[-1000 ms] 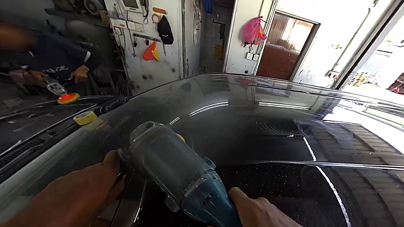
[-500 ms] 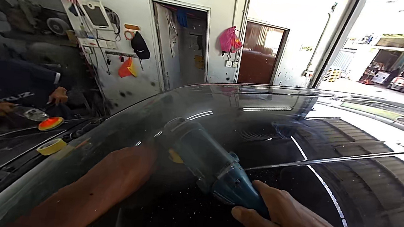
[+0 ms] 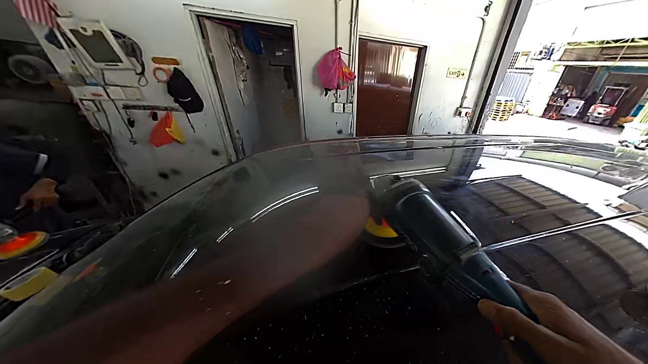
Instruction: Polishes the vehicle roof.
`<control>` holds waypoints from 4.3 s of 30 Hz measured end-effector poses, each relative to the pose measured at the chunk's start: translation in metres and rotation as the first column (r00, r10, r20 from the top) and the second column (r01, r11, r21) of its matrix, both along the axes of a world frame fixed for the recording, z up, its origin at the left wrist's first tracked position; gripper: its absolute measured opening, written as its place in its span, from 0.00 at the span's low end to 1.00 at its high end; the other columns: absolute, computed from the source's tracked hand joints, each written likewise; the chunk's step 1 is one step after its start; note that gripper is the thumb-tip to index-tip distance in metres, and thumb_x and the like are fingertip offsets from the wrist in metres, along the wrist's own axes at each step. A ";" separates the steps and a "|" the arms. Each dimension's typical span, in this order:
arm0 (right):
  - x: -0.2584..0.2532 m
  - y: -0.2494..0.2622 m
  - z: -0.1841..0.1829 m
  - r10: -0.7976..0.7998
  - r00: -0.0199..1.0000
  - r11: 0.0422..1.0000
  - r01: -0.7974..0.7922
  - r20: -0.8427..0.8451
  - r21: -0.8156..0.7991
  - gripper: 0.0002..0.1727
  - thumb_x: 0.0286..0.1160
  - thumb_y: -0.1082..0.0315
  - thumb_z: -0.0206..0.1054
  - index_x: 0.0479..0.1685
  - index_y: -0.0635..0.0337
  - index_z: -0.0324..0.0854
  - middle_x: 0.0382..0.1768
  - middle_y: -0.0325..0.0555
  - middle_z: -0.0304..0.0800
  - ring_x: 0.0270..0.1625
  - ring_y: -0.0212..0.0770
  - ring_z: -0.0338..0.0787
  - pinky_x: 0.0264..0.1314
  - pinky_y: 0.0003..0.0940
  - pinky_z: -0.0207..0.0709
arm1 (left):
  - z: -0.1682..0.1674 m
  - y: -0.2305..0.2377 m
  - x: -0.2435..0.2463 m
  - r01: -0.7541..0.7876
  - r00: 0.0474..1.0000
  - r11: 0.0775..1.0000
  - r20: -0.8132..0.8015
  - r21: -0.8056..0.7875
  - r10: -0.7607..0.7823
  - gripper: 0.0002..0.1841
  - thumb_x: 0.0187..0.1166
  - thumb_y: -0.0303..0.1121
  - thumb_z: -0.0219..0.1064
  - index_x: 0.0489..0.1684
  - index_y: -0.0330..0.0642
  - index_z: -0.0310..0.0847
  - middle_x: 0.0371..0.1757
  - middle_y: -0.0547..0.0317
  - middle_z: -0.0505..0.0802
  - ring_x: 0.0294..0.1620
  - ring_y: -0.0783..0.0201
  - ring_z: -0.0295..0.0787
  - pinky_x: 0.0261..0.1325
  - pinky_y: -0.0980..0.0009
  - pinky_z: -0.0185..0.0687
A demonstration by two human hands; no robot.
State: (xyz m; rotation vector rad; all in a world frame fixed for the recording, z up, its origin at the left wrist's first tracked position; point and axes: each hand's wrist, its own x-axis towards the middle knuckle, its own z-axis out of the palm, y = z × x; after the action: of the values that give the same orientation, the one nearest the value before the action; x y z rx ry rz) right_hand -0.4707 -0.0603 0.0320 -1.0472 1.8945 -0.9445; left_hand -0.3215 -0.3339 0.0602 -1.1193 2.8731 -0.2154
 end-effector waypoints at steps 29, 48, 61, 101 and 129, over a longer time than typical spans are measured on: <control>-0.045 0.012 0.026 -0.174 0.985 0.985 0.174 -0.008 -0.004 0.20 0.91 0.47 0.54 0.48 0.56 0.77 0.16 0.51 0.81 0.10 0.44 0.83 0.11 0.38 0.83 | -0.022 0.009 -0.121 0.071 0.945 0.971 -0.295 -0.229 -0.139 0.12 0.88 0.23 0.49 0.61 0.31 0.75 0.42 0.40 0.91 0.45 0.42 0.94 0.43 0.51 0.87; 0.055 -0.072 0.015 0.235 0.960 0.972 -0.230 -0.149 0.053 0.27 0.82 0.36 0.60 0.59 0.51 0.76 0.26 0.45 0.86 0.20 0.43 0.89 0.23 0.44 0.88 | -0.040 -0.026 0.085 -0.322 0.927 0.940 -0.240 -0.115 0.288 0.14 0.89 0.25 0.52 0.67 0.31 0.73 0.44 0.38 0.92 0.47 0.39 0.94 0.47 0.47 0.88; 0.057 -0.072 0.027 0.283 0.948 0.959 -0.275 -0.147 0.072 0.29 0.82 0.32 0.57 0.55 0.50 0.76 0.27 0.41 0.89 0.22 0.39 0.90 0.26 0.37 0.88 | -0.028 -0.017 0.095 -0.405 0.913 0.901 -0.128 -0.156 0.388 0.18 0.89 0.31 0.57 0.70 0.28 0.72 0.48 0.37 0.93 0.51 0.39 0.94 0.52 0.48 0.87; 0.002 -0.134 0.022 0.013 1.000 0.999 -0.014 -0.028 -0.039 0.27 0.91 0.43 0.51 0.49 0.62 0.76 0.17 0.50 0.81 0.13 0.42 0.85 0.15 0.36 0.83 | -0.012 -0.125 -0.025 -0.093 0.987 0.995 -0.134 -0.037 0.087 0.17 0.82 0.29 0.64 0.63 0.28 0.74 0.55 0.33 0.88 0.56 0.34 0.90 0.54 0.36 0.84; 0.026 -0.101 0.028 0.131 0.986 0.991 -0.127 -0.101 0.045 0.30 0.87 0.35 0.51 0.57 0.55 0.70 0.26 0.43 0.82 0.19 0.39 0.87 0.23 0.36 0.86 | -0.007 -0.083 0.019 -0.177 0.977 0.984 -0.118 0.000 0.176 0.21 0.87 0.34 0.60 0.73 0.31 0.71 0.60 0.33 0.89 0.63 0.34 0.88 0.64 0.37 0.81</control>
State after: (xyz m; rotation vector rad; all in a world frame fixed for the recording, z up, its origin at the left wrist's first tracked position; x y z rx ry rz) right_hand -0.4442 -0.1609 0.0597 -1.2011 1.8959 -0.7898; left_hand -0.3024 -0.4165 0.0529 -1.4255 2.8511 -0.1620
